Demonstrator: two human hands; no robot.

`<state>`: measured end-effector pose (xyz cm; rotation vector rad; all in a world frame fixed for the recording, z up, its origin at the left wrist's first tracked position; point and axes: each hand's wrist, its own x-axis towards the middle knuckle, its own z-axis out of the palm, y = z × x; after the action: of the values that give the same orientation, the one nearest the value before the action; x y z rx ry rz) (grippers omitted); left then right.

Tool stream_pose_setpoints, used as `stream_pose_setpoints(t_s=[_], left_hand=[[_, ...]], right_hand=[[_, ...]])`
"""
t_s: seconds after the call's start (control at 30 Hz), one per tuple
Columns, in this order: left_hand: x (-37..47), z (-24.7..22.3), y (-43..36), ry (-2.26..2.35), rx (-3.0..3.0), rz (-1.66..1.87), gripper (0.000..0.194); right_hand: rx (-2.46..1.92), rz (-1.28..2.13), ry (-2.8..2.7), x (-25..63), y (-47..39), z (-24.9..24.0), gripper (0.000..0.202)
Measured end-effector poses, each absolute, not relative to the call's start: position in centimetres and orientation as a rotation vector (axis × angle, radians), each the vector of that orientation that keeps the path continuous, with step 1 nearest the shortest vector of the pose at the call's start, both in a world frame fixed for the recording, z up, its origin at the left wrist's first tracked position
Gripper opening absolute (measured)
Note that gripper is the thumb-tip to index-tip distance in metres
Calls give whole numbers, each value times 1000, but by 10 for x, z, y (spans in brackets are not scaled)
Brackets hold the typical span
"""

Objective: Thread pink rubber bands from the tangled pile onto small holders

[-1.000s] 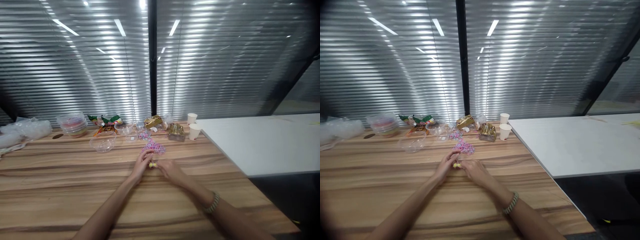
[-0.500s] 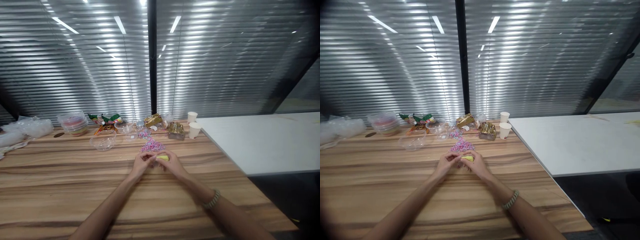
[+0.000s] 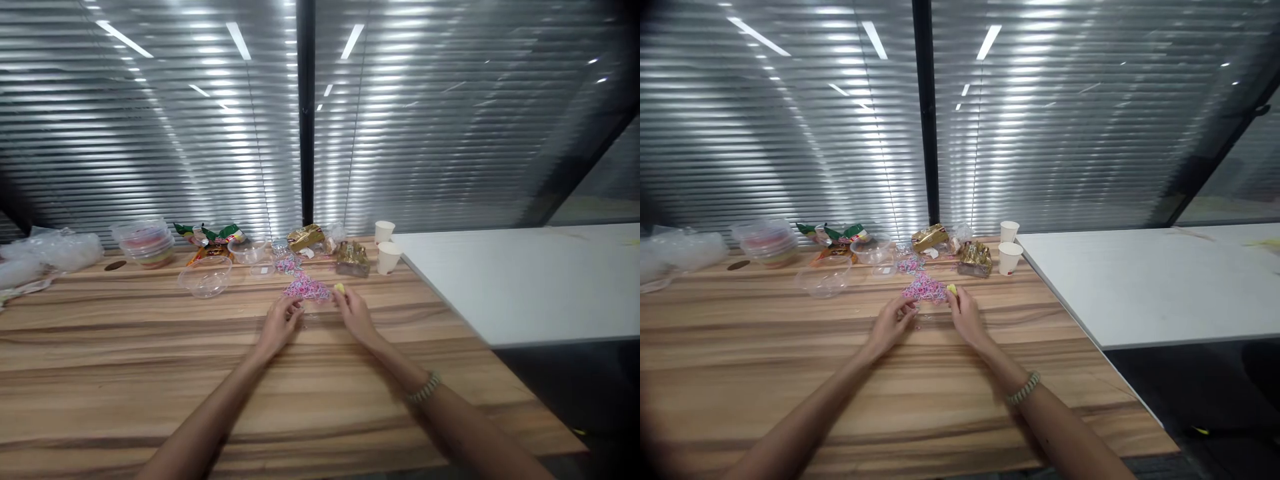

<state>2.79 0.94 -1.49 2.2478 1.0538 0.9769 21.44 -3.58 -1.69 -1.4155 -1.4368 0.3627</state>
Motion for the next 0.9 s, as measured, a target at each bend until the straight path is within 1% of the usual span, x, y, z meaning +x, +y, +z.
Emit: stream_pose_setpoints(t_s=[0.1,0.2,0.4,0.5,0.6,0.77,0.9], left_hand=[[33,-20,4,940,2454,889,24],[36,-22,1,930,2539,851,25],[34,-23,5,976,2426,869,14],[34,-26,8,957,2351,884,12],[34,-28,8,952,2332,871,11],[33,-26,10,989,2254,912,17],[31,-22,26,1142,2079,1051,26]], right_hand=[[-1433,228,-1564,215,-35,-21,31],[-1436,194,-1713,212,-35,-25,26],[-1361,230,-2097,207,-40,-30,21],[-1371,196,-2161,205,-42,-29,17],[-1401,144,-2175,204,-42,-28,18],[-1433,130,-2151,203,-42,-29,16],[-1541,136,-2050,204,-43,-28,17]])
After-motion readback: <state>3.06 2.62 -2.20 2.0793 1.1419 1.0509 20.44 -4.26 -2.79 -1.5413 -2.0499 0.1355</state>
